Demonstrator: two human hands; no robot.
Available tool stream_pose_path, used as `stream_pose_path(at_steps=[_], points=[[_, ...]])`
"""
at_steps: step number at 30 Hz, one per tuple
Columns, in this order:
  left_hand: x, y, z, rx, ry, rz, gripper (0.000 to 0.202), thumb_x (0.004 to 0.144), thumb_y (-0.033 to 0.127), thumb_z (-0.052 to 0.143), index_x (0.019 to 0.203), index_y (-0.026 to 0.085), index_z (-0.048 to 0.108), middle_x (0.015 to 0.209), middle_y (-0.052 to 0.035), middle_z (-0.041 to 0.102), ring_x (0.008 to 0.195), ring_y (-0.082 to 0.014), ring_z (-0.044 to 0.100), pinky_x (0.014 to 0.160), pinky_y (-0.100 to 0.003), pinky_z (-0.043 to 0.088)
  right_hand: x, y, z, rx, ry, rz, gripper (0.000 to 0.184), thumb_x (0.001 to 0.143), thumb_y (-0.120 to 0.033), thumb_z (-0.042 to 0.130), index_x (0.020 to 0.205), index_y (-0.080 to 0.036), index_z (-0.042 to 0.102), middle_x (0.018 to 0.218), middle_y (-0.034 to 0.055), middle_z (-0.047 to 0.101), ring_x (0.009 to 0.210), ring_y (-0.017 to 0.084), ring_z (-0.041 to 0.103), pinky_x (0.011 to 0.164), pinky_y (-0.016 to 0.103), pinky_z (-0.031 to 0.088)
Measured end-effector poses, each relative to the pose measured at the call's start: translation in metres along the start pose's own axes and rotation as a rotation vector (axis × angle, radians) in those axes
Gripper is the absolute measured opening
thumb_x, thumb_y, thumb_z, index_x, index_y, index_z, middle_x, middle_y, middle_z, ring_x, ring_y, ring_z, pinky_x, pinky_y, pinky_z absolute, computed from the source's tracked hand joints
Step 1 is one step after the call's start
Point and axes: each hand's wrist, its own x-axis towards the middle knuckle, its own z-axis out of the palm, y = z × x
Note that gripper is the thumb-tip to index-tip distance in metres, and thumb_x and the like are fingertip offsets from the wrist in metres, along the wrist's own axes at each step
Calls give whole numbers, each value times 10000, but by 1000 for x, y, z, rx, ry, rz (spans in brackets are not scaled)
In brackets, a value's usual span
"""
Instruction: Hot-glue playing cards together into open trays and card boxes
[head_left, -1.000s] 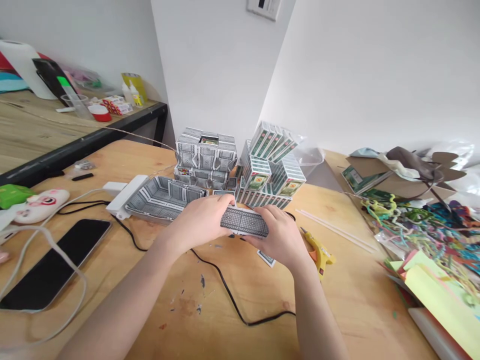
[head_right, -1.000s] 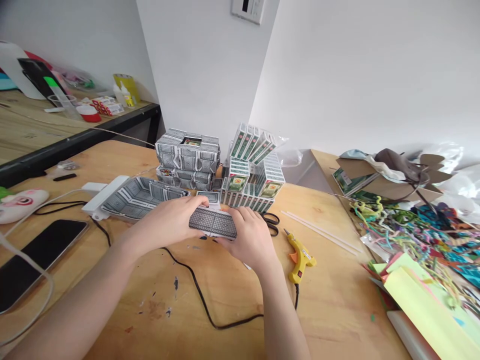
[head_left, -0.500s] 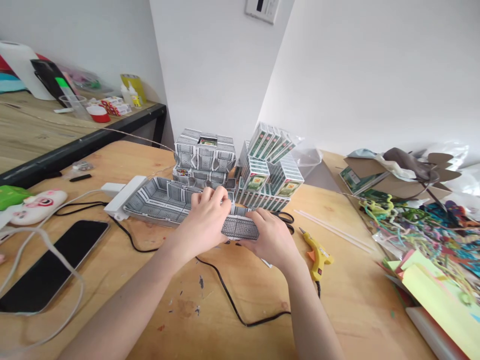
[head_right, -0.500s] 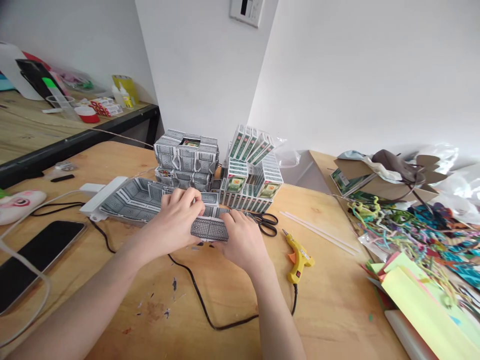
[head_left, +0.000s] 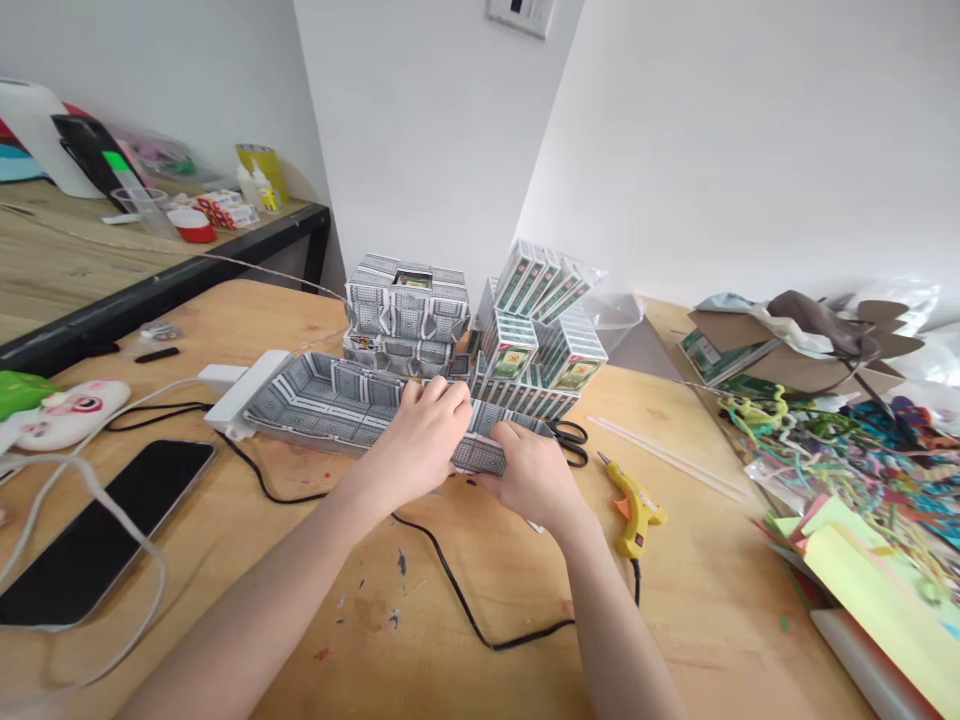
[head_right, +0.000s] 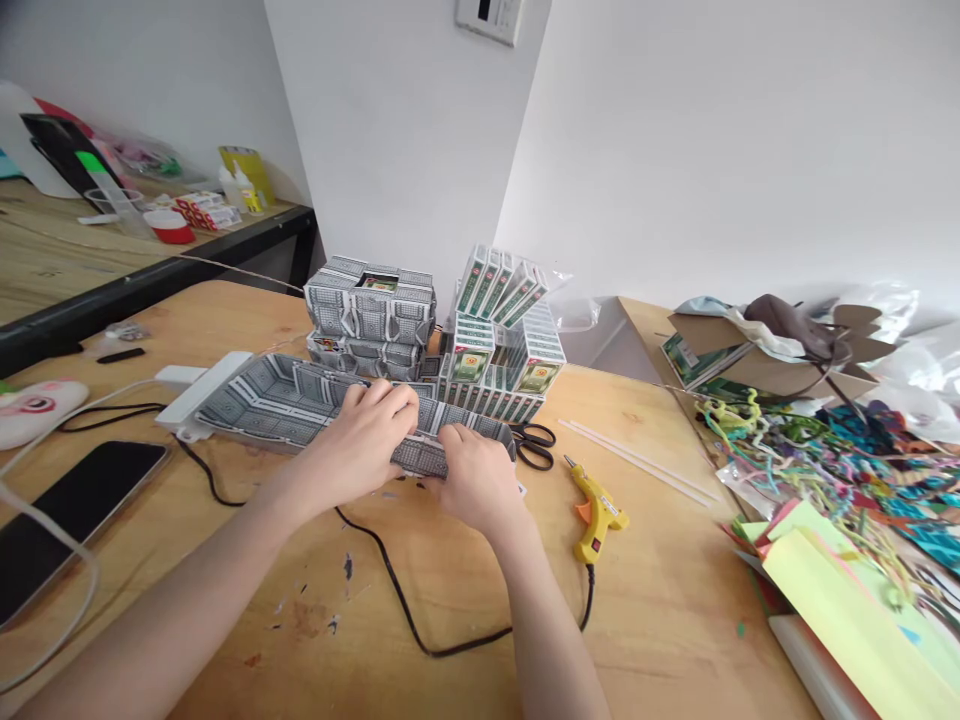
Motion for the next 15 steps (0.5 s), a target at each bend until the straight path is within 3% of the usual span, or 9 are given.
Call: stream_pose_path(at_steps=[6, 10, 15], points=[[1, 4, 2, -5, 1, 30, 45, 746, 194, 613, 768, 159, 595, 920, -83, 546, 907, -261, 460, 711, -391, 367, 1, 3, 3, 43, 13, 15, 155, 749, -269, 618, 786, -214, 479, 756, -2, 607, 667, 170, 569, 531, 259, 272], [-6, 0, 6, -81, -45, 18, 136, 760, 202, 611, 631, 165, 630, 906, -80, 566, 908, -251, 476, 712, -379, 393, 3, 3, 10, 92, -17, -39, 128, 742, -218, 609, 718, -214, 483, 723, -4, 597, 670, 161, 553, 556, 252, 279], [-24, -3, 14, -197, -136, -70, 171, 761, 159, 588, 633, 188, 699, 913, -82, 575, 905, -243, 493, 766, -386, 433, 4, -1, 21, 160, -131, -117, 119, 722, -153, 594, 682, -206, 495, 691, -13, 596, 652, 145, 538, 550, 246, 258]])
